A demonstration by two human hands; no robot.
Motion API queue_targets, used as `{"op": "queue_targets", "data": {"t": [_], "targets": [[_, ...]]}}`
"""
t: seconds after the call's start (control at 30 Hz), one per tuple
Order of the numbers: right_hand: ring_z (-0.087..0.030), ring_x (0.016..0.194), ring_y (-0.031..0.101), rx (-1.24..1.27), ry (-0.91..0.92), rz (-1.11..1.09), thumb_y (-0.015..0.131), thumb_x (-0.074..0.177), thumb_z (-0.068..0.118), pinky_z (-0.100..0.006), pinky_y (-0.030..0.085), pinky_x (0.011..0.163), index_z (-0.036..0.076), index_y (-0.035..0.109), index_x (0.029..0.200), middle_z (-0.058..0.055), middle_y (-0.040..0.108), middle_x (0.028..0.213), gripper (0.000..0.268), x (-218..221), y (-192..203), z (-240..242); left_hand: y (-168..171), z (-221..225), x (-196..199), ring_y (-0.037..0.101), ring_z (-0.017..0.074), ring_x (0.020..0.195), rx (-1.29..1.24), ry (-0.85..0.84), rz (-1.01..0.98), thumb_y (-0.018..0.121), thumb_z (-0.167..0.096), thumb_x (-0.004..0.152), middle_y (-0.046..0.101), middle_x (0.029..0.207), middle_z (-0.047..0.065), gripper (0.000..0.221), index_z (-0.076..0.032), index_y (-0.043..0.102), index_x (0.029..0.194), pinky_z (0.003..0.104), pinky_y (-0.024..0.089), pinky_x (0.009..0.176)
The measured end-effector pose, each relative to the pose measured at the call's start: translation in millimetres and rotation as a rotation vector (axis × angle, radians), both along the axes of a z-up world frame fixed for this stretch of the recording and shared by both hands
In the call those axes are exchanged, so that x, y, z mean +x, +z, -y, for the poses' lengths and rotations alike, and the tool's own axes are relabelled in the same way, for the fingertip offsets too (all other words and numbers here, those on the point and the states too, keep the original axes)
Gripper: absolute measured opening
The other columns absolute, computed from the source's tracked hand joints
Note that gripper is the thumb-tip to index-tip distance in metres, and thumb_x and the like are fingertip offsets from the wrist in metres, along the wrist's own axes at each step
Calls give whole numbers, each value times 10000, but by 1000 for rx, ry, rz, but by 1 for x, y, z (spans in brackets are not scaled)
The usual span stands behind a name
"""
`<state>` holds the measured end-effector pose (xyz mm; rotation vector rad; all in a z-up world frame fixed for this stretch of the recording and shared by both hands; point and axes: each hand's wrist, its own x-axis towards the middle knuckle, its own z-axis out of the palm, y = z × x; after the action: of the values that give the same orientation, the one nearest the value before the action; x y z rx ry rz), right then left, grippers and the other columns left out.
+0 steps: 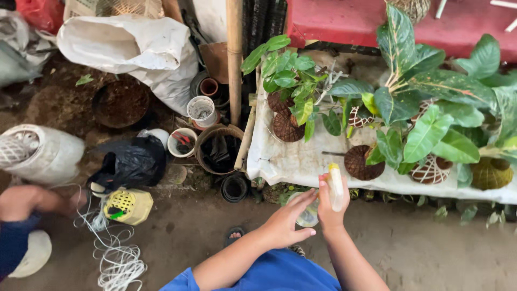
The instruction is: The person sprays water on a row of potted plants using a handheld spray bottle. They move along the shelf, misting the leaves of each plant in sequence.
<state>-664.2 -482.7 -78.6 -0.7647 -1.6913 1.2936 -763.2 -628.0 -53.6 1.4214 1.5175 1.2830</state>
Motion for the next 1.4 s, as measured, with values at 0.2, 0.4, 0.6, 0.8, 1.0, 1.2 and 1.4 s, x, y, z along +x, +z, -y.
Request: {"op": "queue_targets", "data": {"t": [0.2,0.4,0.6,0.8,1.0,1.2,1.4], "targets": [[-148,1038,619,-33,-96,-101,602,976,60,-290,500,944,4,553,1209,-77,653,1118,245,-6,-11,49,-7,34,-21,310,363,1549,-56,-115,-25,755,-300,820,297,1688,182,926,-42,330,1601,431,331,1215],[-150,977,606,53,-147,-2,617,967,48,-286,497,892,2,572,1180,-85,648,1074,223,6,-17,82,-15,62,-24,339,371,1530,-45,-190,-42,760,-304,813,301,1694,177,956,-71,306,1621,430,366,1191],[-138,988,602,57,-202,-26,616,924,28,-277,496,906,9,548,1201,-65,638,1126,286,8,-23,110,-23,76,-26,363,371,1517,-35,-231,-31,783,-293,797,330,1675,170,960,-71,324,1610,423,370,1190],[-135,964,606,-11,-178,2,627,905,7,-278,507,860,7,562,1180,-74,651,1088,282,13,-34,113,-25,80,-25,480,353,1424,-59,-207,-10,779,-305,810,437,1571,164,882,-51,389,1559,405,427,1141],[-148,1008,620,-4,-164,-4,634,895,-1,-286,513,907,5,561,1207,-84,661,1118,320,8,-41,114,-23,76,-22,508,358,1368,-119,-158,-46,787,-314,791,467,1511,164,867,-44,412,1524,410,440,1113],[-168,1065,613,81,-149,-36,617,894,-5,-309,499,976,-7,545,1241,-95,648,1165,354,4,-22,96,-12,64,-21,475,365,1421,-16,-129,-41,782,-293,801,440,1561,172,869,-42,412,1547,415,417,1152],[-166,1020,614,32,-152,-85,608,932,14,-301,501,927,-4,548,1224,-104,650,1130,298,13,-8,69,2,41,-15,435,367,1452,-4,-144,-96,771,-293,810,418,1594,170,870,-41,406,1559,418,404,1157]]}}
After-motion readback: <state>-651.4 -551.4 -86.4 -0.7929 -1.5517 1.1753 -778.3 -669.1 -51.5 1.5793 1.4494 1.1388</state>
